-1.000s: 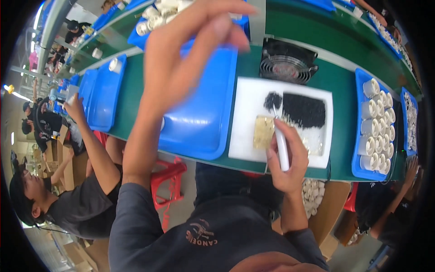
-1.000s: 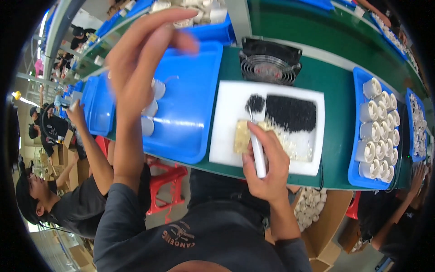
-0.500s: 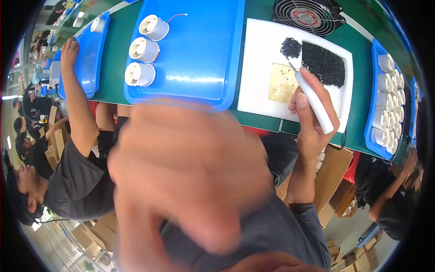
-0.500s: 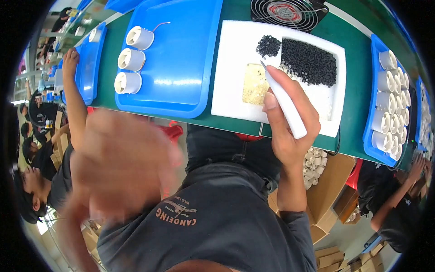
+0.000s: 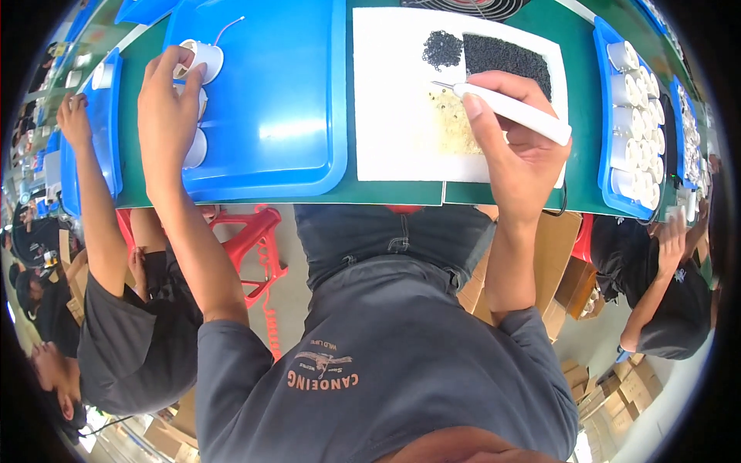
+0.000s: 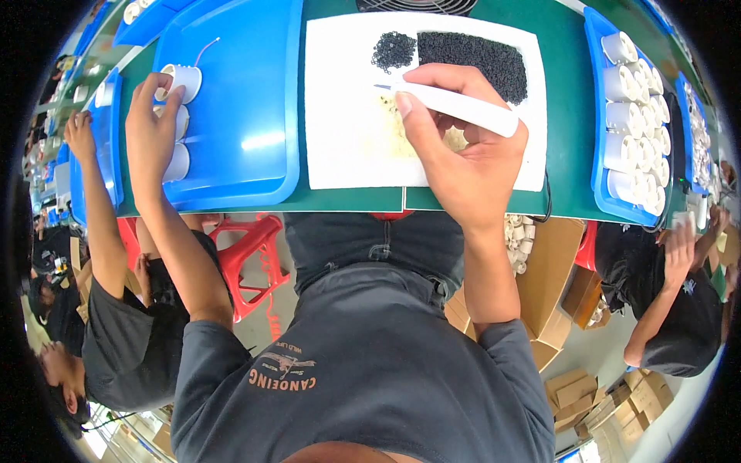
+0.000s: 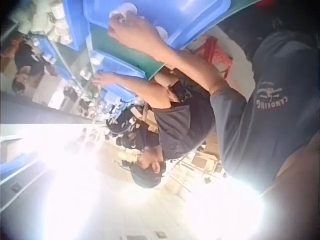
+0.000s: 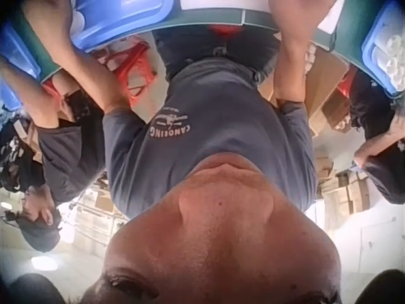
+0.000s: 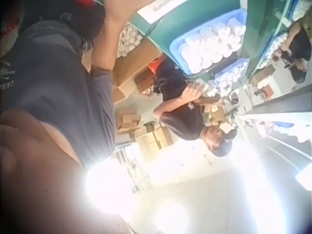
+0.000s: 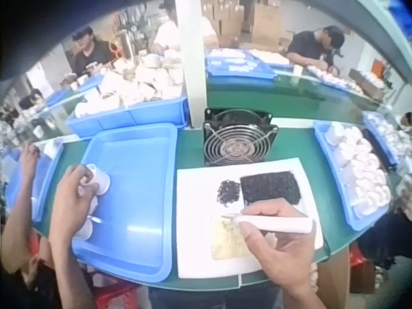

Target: Applying white paste or adhesive to small electronic fan components using a syringe dispenser on an assembly line.

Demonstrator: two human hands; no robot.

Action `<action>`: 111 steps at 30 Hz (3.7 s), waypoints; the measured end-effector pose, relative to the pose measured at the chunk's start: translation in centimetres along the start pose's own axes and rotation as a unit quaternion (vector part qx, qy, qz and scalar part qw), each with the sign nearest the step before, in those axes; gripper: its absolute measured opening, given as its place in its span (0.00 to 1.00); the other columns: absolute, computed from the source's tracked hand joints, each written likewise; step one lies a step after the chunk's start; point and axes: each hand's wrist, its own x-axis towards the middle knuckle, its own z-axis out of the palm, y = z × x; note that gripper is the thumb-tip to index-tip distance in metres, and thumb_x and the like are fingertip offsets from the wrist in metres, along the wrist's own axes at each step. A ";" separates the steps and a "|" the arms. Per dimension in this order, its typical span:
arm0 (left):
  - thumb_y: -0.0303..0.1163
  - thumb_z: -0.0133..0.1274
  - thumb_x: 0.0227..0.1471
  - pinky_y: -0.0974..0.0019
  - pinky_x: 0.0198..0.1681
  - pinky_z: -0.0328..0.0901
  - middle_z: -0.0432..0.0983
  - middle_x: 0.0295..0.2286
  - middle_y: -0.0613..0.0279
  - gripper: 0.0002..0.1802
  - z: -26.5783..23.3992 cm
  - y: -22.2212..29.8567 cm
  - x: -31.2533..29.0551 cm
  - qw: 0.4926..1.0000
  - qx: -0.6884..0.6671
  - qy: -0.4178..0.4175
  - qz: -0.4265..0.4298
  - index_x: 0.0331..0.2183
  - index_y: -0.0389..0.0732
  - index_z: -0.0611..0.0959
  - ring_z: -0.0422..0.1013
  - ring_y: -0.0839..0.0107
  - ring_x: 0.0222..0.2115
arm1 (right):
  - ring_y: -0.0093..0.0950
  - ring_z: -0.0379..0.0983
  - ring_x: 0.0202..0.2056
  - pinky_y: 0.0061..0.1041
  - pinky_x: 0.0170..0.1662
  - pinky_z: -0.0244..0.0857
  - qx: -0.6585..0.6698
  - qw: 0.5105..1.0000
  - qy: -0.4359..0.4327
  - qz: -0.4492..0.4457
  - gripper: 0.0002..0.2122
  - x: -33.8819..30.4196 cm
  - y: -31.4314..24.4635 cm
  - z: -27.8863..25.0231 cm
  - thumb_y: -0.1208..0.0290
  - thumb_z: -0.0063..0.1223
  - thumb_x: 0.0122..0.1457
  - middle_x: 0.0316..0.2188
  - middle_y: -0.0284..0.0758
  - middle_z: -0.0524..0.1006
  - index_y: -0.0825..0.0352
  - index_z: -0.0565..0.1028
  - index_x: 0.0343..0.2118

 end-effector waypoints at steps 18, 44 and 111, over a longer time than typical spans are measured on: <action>0.48 0.47 0.58 0.67 0.45 0.71 0.71 0.49 0.47 0.36 2.0 7.8 -8.2 0.864 -0.486 0.071 -0.111 0.55 0.25 0.69 0.74 0.66 0.45 | 0.17 0.75 0.33 0.15 0.38 0.67 -0.099 0.992 -0.074 0.005 0.10 -0.1 -0.3 -0.1 0.82 0.59 0.58 0.35 0.35 0.81 0.73 0.80 0.44; 0.39 0.49 0.55 0.68 0.54 0.58 0.72 0.46 0.53 0.28 2.5 8.1 -7.8 0.844 -0.518 0.089 -0.106 0.51 0.29 0.75 0.67 0.69 0.46 | 0.17 0.74 0.29 0.15 0.33 0.65 -0.162 0.984 -0.078 0.001 0.11 -0.2 -0.4 0.3 0.81 0.60 0.56 0.31 0.34 0.82 0.71 0.82 0.43; 0.40 0.47 0.57 0.64 0.55 0.60 0.70 0.51 0.50 0.31 2.4 8.7 -7.7 0.882 -0.459 0.074 -0.082 0.53 0.26 0.72 0.68 0.67 0.49 | 0.21 0.70 0.13 0.17 0.15 0.60 -0.031 0.954 -0.144 0.261 0.16 1.4 -2.2 1.3 0.61 0.53 0.67 0.16 0.36 0.75 0.73 0.76 0.33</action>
